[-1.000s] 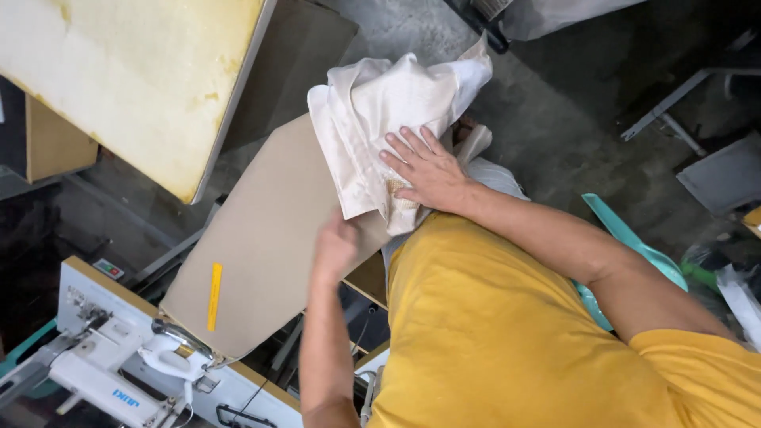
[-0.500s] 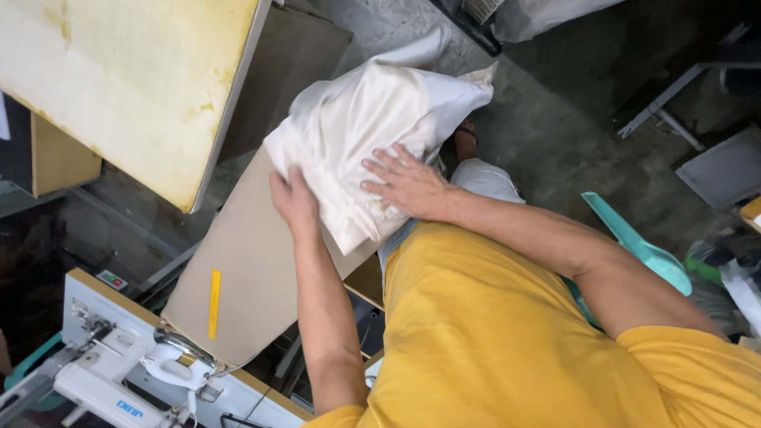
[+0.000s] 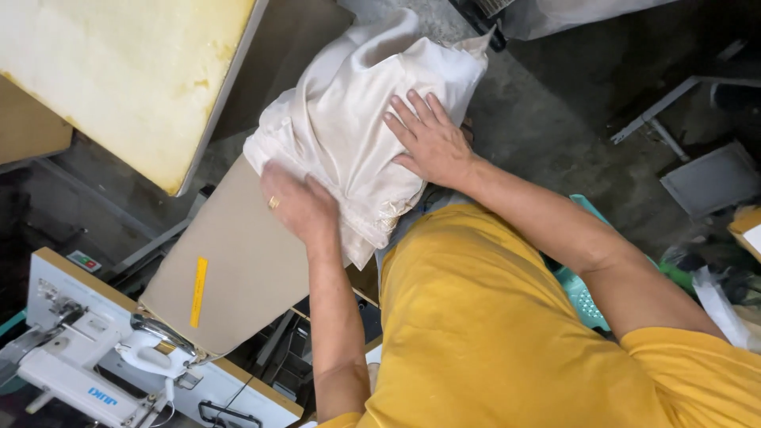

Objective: The person irons a white garment with embroidery on an ironing board. They use a steam iron to smooth the fabric, frequently adjusting the garment's position and flipping it over to iron different sections.

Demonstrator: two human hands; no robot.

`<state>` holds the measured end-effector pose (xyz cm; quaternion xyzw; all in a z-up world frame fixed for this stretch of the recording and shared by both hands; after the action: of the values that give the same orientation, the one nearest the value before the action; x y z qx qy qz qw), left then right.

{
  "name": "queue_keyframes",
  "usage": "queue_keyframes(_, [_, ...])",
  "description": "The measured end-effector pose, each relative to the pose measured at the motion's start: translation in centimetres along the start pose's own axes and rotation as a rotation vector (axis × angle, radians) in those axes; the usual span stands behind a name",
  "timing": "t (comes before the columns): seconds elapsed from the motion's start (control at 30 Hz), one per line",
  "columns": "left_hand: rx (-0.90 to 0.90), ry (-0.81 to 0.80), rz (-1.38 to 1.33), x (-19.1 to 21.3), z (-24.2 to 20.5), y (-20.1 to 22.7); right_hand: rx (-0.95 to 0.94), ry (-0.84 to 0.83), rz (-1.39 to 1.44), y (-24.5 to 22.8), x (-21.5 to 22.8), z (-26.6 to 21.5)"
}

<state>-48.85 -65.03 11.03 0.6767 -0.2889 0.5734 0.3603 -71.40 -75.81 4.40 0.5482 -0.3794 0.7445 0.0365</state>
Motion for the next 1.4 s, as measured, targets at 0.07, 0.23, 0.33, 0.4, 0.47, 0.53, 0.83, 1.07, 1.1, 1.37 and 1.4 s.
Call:
queue_keyframes(0.07, [-0.251, 0.062, 0.02, 0.2, 0.5, 4.9, 0.033, -0.007, 0.024, 0.0, 1.6, 0.5])
queue_keyframes(0.23, [-0.499, -0.252, 0.261, -6.4, 1.4, 12.8, -0.553, -0.084, 0.575, 8.7, 2.6, 0.1])
queue_keyframes(0.33, [-0.49, -0.238, 0.275, -7.6, 3.4, 13.0, -0.463, -0.028, 0.597, 9.1, 3.0, 1.3])
queue_keyframes(0.4, [-0.46, -0.276, 0.297, -7.8, 4.4, 13.4, -0.434, 0.035, 0.569, 9.5, 2.3, 2.1])
queue_keyframes(0.47, [-0.438, -0.292, 0.318, -7.4, 5.2, 13.7, -0.393, 0.117, 0.531, 9.9, 2.9, 3.6])
queue_keyframes(0.53, [-0.482, -0.246, 0.294, -6.1, 4.5, 14.3, -0.381, 0.215, 0.444, 10.3, 4.3, 4.4])
queue_keyframes(0.83, [-0.398, -0.272, 0.375, -6.9, 2.6, 12.6, -0.297, 0.184, 0.306, 9.8, 6.9, 5.6])
queue_keyframes(1.07, [-0.822, -0.314, 0.344, -6.7, 3.9, 19.9, -0.3, -0.021, 0.221, 5.4, 3.6, 1.7])
queue_keyframes(1.1, [-0.75, -0.433, 0.417, -7.9, 4.7, 19.4, -0.325, -0.034, 0.273, 5.9, 3.3, 1.6])
queue_keyframes(1.37, [-0.922, -0.26, 0.331, -6.3, 3.0, 19.2, -0.494, -0.105, 0.61, 7.0, 1.5, -1.2])
queue_keyframes(1.4, [-0.97, -0.256, 0.333, -6.6, 2.2, 19.1, -0.499, -0.113, 0.641, 6.8, 1.1, -1.5])
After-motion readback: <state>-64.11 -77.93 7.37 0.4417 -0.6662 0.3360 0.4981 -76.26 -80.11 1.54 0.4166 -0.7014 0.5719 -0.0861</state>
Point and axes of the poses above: each hand's wrist, its own z-axis towards the middle knuckle, its own x-axis out of the back of the hand, y = z × x, the point moved 9 cm from there along z, towards the middle knuckle, and after that the axes turned 9 degrees about -y, right-handed, at the moved point
